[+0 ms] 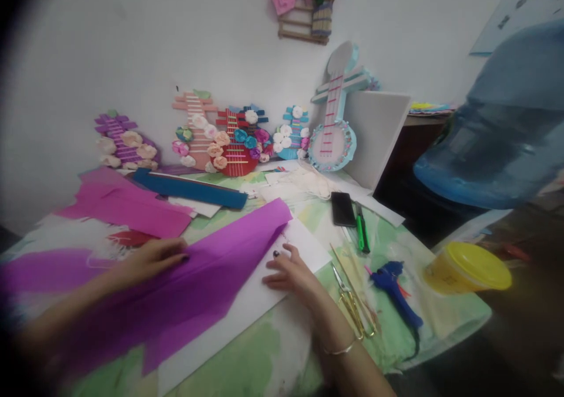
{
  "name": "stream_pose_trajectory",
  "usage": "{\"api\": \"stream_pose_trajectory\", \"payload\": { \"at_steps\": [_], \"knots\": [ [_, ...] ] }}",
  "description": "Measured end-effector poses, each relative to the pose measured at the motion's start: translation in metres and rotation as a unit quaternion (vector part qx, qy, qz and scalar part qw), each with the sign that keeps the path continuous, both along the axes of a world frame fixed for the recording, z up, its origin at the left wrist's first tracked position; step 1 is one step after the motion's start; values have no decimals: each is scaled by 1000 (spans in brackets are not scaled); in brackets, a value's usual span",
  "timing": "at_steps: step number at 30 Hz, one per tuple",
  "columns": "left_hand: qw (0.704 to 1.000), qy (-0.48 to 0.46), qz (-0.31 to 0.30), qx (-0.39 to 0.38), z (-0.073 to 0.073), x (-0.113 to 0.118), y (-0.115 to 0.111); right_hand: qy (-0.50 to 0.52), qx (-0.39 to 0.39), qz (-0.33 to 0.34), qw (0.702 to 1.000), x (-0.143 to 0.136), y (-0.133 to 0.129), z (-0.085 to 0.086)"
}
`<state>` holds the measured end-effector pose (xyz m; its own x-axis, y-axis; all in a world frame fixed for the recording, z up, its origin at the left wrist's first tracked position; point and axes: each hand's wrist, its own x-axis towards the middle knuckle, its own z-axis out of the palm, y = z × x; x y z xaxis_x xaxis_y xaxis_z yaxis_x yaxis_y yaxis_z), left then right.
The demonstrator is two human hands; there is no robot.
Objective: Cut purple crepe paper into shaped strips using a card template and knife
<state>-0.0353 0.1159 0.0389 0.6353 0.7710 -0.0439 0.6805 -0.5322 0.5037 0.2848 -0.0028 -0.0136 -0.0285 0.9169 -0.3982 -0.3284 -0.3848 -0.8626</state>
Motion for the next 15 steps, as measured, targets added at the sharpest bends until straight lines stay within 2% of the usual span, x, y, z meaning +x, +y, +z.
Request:
{"api": "stream_pose_trajectory", "payload": {
  "at_steps": [2, 5, 10, 15],
  "knots": [
    [1000, 9, -5, -7, -13, -12, -2, 19, -9, 19, 1000, -7, 2, 0],
    [999, 16, 32, 0, -23, -24, 1, 16, -8, 49, 999, -16, 6, 1],
    [987, 36, 154, -16, -27, -27, 18, 8, -15, 69, 997, -27, 17, -2],
    [982, 4, 147, -116, -24, -13, 33, -47, 38, 23, 998, -31, 23, -15]
  ]
}}
